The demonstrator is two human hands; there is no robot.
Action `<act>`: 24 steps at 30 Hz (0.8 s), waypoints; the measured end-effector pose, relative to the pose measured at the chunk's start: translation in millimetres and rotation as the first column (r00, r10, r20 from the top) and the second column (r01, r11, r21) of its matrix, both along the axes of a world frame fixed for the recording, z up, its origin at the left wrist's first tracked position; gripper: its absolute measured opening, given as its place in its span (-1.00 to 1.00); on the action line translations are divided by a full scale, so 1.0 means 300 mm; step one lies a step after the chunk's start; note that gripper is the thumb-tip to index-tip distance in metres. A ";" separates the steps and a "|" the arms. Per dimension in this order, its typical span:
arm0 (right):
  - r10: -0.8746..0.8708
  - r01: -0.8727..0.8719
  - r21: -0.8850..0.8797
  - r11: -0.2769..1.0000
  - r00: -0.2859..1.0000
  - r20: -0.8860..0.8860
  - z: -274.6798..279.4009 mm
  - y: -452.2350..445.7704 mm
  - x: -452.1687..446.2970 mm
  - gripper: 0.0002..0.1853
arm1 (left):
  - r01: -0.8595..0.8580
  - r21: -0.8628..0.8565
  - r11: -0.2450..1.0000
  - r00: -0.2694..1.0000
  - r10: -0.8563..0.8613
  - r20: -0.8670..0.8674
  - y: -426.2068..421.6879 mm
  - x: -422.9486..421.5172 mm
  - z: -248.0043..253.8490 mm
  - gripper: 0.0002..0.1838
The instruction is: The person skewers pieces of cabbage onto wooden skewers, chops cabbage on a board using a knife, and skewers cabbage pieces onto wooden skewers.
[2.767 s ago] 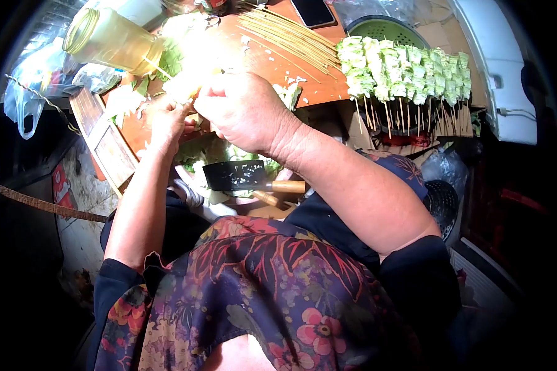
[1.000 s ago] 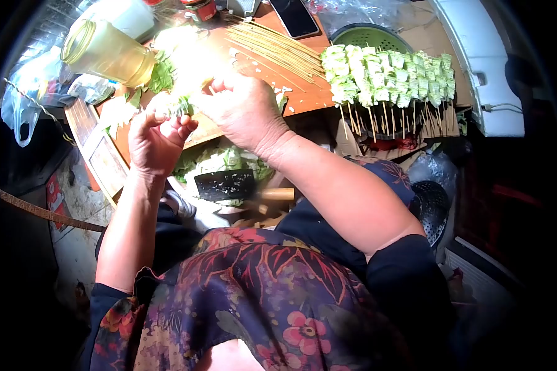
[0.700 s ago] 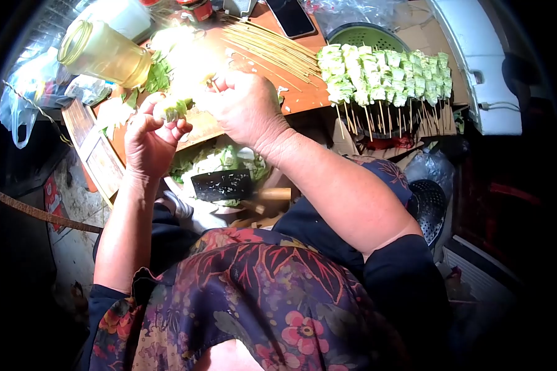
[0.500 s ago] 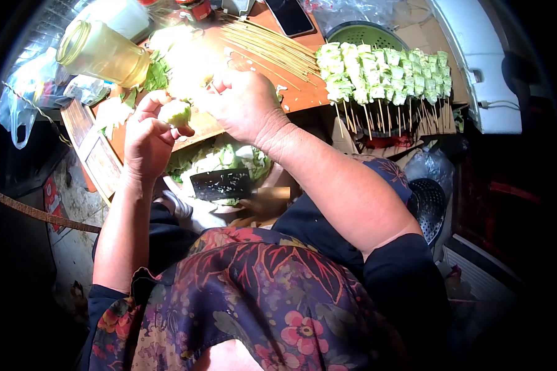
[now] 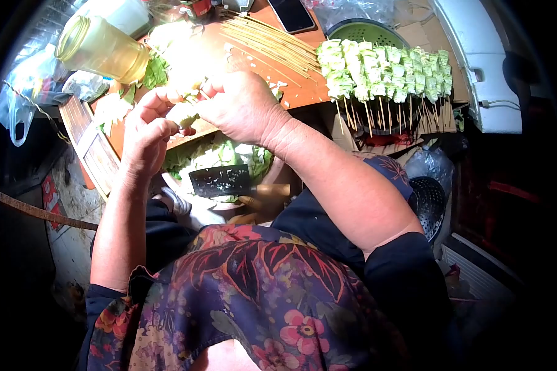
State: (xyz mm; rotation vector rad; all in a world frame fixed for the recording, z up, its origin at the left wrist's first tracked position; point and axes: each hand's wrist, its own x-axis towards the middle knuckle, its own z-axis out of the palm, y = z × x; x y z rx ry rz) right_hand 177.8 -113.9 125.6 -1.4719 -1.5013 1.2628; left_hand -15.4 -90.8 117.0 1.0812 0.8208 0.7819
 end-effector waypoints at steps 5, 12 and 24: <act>0.019 -0.019 -0.002 1.000 1.000 -0.013 -0.001 0.001 0.005 -0.84 | -0.021 -0.019 1.000 1.000 0.021 -0.012 -0.003 0.003 0.000 -0.57; -0.002 0.000 -0.051 0.999 0.999 -0.038 0.002 0.002 0.008 -0.81 | -0.043 -0.004 0.999 0.999 0.043 0.011 -0.002 -0.003 -0.023 -0.57; -0.030 0.030 -0.002 1.000 0.999 -0.032 -0.009 -0.003 0.003 -0.74 | 0.003 -0.029 1.000 1.000 -0.003 -0.009 -0.003 0.011 -0.040 -0.57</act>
